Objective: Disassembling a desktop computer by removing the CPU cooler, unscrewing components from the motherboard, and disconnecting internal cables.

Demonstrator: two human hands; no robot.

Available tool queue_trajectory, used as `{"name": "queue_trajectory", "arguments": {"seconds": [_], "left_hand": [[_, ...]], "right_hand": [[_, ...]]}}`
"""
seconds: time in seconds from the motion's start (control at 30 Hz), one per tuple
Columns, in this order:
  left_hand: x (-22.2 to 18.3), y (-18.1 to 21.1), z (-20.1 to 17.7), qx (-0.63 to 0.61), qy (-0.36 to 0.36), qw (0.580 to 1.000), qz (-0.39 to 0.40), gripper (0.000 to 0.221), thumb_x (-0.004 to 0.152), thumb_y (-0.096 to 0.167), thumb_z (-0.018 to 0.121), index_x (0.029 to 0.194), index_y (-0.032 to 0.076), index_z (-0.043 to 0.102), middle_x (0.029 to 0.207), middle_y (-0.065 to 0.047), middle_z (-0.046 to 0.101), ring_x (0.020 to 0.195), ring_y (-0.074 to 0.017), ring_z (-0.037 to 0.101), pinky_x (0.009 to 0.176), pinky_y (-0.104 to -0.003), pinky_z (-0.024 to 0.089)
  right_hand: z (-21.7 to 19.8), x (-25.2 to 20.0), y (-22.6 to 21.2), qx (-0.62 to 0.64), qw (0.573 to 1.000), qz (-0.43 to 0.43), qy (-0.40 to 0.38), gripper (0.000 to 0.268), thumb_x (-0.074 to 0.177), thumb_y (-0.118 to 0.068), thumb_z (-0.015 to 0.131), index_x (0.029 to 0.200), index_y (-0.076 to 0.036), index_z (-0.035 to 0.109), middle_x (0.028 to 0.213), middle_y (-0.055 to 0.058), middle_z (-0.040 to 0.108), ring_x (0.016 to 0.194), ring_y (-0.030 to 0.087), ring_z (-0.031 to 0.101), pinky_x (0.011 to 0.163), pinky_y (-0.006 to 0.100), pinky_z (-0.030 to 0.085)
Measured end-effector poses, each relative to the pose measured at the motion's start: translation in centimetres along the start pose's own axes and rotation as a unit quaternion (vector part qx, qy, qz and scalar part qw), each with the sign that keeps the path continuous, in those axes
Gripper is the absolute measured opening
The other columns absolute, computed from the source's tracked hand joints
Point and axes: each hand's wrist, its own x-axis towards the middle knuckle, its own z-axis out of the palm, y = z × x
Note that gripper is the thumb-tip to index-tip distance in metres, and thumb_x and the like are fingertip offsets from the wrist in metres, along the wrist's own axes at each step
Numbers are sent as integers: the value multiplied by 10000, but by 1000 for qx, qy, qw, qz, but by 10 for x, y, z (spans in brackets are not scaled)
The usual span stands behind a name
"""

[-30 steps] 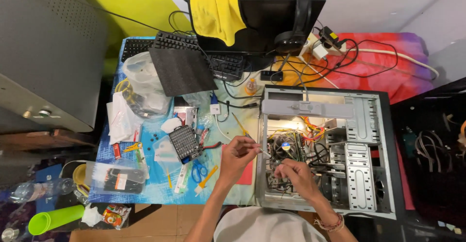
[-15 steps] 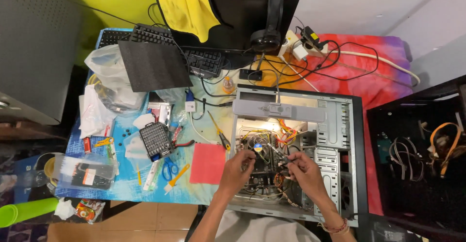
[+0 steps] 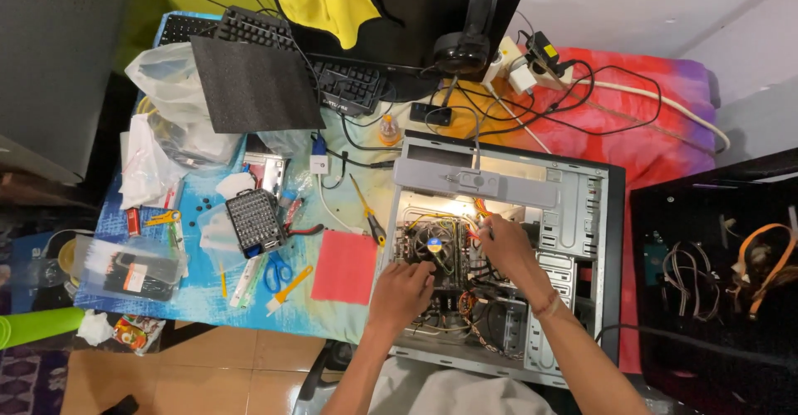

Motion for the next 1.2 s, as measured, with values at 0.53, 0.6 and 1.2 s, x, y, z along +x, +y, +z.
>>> {"name": "queue_trajectory", "arguments": {"seconds": [0.53, 0.6, 1.2], "left_hand": [[49, -26, 15, -45, 0, 998, 43, 234, 870, 135, 747, 1090, 149, 669, 789, -75, 733, 750, -256, 758, 797, -365, 558], [61, -42, 25, -11, 27, 998, 59, 187, 884, 180, 692, 1064, 153, 650, 839, -104, 739, 811, -290, 765, 901, -418, 507], [69, -46, 41, 100, -127, 986, 49, 176, 939, 282, 587, 1024, 144, 656, 898, -130, 779, 863, -298, 785, 920, -433, 484]], "right_hand": [[55, 92, 61, -126, 991, 31, 17, 378, 890, -322, 538, 1060, -116, 806, 1020, 270, 740, 1057, 462, 712, 942, 524, 568], [50, 88, 55, -128, 991, 39, 13, 411, 915, -342, 517, 1110, -101, 786, 1055, 272, 735, 1079, 457, 705, 968, 502, 557], [56, 80, 67, -28, 998, 51, 23, 402, 921, -405, 589, 1168, -154, 784, 1021, 276, 729, 1086, 473, 686, 960, 504, 555]]}}
